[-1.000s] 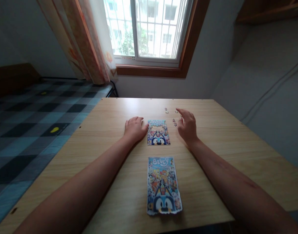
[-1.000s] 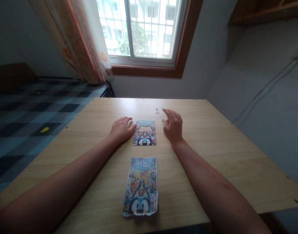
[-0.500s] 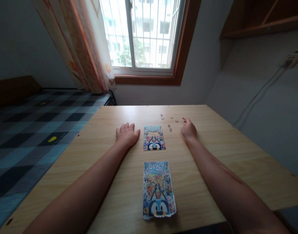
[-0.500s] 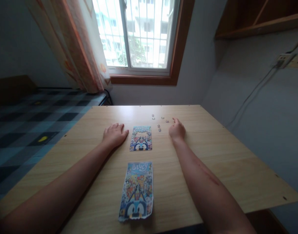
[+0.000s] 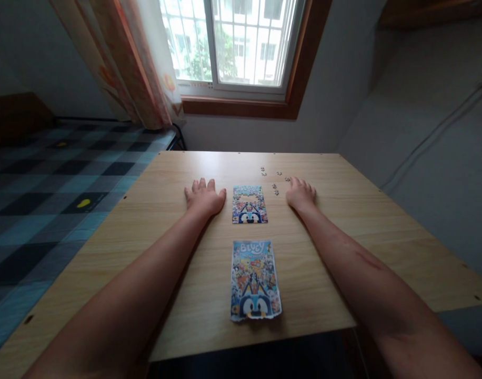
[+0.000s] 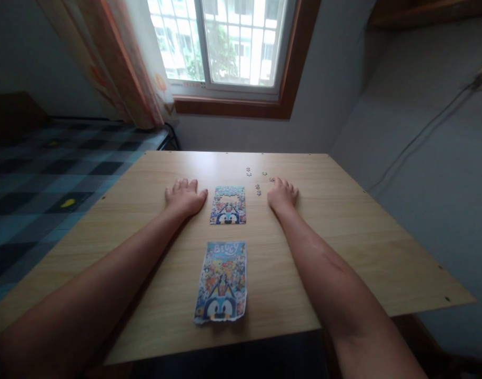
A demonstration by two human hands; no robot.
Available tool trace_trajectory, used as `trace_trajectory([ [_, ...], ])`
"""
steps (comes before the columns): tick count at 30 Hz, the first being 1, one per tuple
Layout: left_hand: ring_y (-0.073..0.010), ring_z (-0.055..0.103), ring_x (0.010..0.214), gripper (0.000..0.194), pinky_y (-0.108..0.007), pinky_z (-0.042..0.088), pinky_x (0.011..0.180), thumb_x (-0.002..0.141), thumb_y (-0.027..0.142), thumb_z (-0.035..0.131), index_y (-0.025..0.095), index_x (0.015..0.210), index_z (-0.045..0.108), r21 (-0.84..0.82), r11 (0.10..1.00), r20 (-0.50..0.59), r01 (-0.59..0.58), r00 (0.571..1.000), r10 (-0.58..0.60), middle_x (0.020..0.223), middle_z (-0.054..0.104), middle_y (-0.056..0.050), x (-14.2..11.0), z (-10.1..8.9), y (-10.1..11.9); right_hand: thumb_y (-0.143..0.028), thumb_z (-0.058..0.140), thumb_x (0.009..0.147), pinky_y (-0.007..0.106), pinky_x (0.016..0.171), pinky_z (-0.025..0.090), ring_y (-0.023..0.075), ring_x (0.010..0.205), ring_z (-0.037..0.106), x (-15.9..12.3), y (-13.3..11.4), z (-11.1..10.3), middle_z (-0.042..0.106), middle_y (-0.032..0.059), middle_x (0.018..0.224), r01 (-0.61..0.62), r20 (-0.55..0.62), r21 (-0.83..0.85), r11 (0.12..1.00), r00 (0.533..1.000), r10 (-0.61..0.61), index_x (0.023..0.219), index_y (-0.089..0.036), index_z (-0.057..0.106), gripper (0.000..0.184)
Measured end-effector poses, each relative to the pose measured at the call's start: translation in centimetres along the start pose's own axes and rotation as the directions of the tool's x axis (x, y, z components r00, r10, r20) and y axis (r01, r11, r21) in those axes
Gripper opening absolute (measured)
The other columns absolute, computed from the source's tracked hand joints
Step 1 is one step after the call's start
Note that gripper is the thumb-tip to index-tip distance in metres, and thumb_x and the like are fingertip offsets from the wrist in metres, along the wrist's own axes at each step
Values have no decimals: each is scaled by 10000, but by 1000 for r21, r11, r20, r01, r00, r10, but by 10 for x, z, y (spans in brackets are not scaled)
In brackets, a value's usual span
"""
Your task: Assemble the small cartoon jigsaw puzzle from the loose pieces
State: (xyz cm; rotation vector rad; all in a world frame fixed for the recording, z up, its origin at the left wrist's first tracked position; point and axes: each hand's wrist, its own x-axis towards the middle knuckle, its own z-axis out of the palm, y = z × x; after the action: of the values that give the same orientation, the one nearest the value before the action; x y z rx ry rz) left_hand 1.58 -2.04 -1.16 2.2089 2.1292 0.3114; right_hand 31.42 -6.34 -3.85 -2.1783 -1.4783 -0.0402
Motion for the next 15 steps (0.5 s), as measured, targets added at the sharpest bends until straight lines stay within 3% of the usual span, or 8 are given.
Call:
trace_trajectory([
  [4,-379,196,1529,783,-648,136,1200,917,661,301,219,1558,383,19,1000,38,8,999,-9,1656,288,-145,8,-1,-9,-290,343,974,589,1171,269,311,1392,424,8,15,-3,512,133,1508,12,82,-73,997,997,-6,1468,-228,525,530],
  [6,-371,198,1532,787,-635,144,1203,919,660,292,217,1564,377,38,999,42,25,999,-26,1661,276,-145,14,-6,-19,-369,288,1006,603,1199,210,319,1465,337,14,30,-8,410,131,1594,-72,130,-135,988,987,90,1522,-215,459,566],
  [10,-377,204,1530,803,-637,152,1200,925,652,285,189,1577,352,86,993,55,86,994,-91,1668,244,-163,31,-18,-51,-505,236,1016,633,1209,145,344,1528,218,24,64,-24,258,89,1675,-159,210,-242,957,954,212,1596,-260,323,635],
  [15,-370,235,1521,810,-608,187,1202,918,663,278,186,1566,378,123,980,33,156,986,-162,1655,280,-167,57,-28,-99,-570,214,1011,628,1210,148,356,1536,194,31,88,-38,217,91,1688,-200,224,-310,929,935,276,1609,-273,285,671],
])
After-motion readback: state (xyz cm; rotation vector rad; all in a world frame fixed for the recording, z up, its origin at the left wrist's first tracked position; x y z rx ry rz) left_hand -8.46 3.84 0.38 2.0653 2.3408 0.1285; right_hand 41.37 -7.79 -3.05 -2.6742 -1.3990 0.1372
